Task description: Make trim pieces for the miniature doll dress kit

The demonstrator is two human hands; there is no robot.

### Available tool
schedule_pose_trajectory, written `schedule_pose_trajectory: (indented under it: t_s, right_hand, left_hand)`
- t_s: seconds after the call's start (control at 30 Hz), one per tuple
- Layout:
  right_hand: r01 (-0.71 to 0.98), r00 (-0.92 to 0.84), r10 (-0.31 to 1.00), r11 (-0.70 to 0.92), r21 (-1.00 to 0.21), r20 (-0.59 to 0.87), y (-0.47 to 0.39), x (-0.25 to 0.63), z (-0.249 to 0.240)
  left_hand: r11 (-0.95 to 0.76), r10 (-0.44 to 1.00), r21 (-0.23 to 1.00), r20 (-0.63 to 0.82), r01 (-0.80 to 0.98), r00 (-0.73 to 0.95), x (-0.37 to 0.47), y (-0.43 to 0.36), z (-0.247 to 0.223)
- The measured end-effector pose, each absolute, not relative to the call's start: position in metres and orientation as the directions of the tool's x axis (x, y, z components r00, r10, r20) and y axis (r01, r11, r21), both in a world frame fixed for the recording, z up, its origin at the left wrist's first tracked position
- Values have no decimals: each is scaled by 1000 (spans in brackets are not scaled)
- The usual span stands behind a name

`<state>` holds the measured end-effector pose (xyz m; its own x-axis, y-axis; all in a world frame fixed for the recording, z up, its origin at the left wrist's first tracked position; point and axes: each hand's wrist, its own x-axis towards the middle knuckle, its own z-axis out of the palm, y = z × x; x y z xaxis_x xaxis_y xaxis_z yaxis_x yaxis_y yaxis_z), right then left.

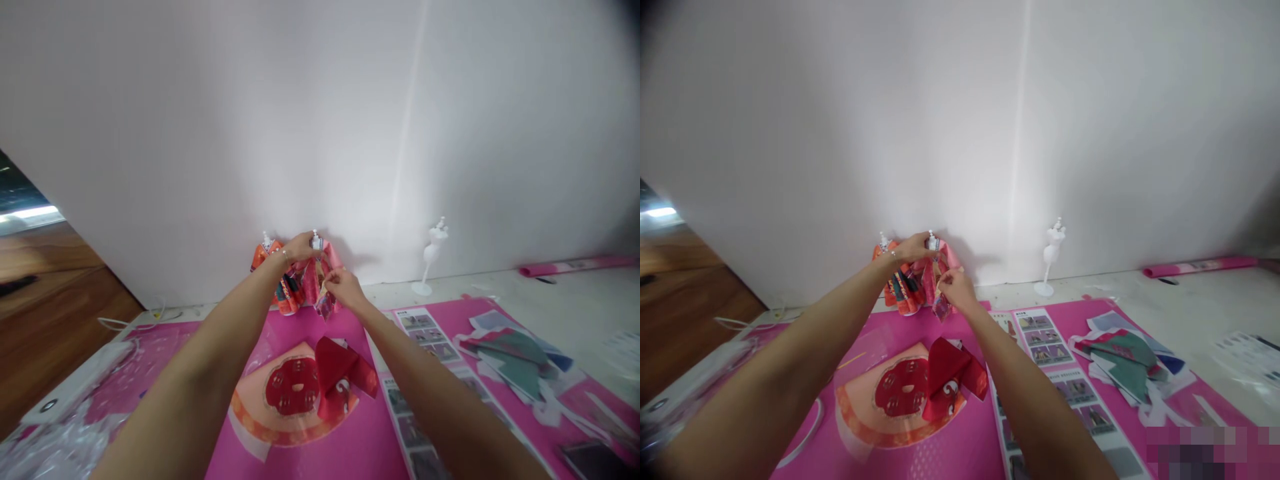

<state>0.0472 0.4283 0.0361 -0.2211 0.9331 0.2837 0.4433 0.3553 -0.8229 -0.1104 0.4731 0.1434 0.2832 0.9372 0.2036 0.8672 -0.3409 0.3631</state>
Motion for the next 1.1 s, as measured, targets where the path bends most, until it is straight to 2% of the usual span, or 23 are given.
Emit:
schedule_pose_trajectory:
  t_s: [0.27, 0.63, 0.9, 1.1]
  right_hand:
    - [428, -174, 940, 339, -838, 292, 426, 50, 45]
    - [423, -263, 934, 337, -841, 241, 423, 60, 49]
    - [306, -275, 925, 343, -888, 263, 403, 89, 66]
    - [219, -363, 887, 380, -899, 287, 353, 137, 129]
  left_hand:
    - [-329, 942, 370, 198, 869, 272, -108, 460, 146]
    - [-342, 935, 411, 242, 845, 261, -105, 458, 148]
    - [-402, 903, 569, 375, 717, 209, -96, 443, 164]
    - [-417, 877, 706, 479, 572, 48, -74, 386, 186]
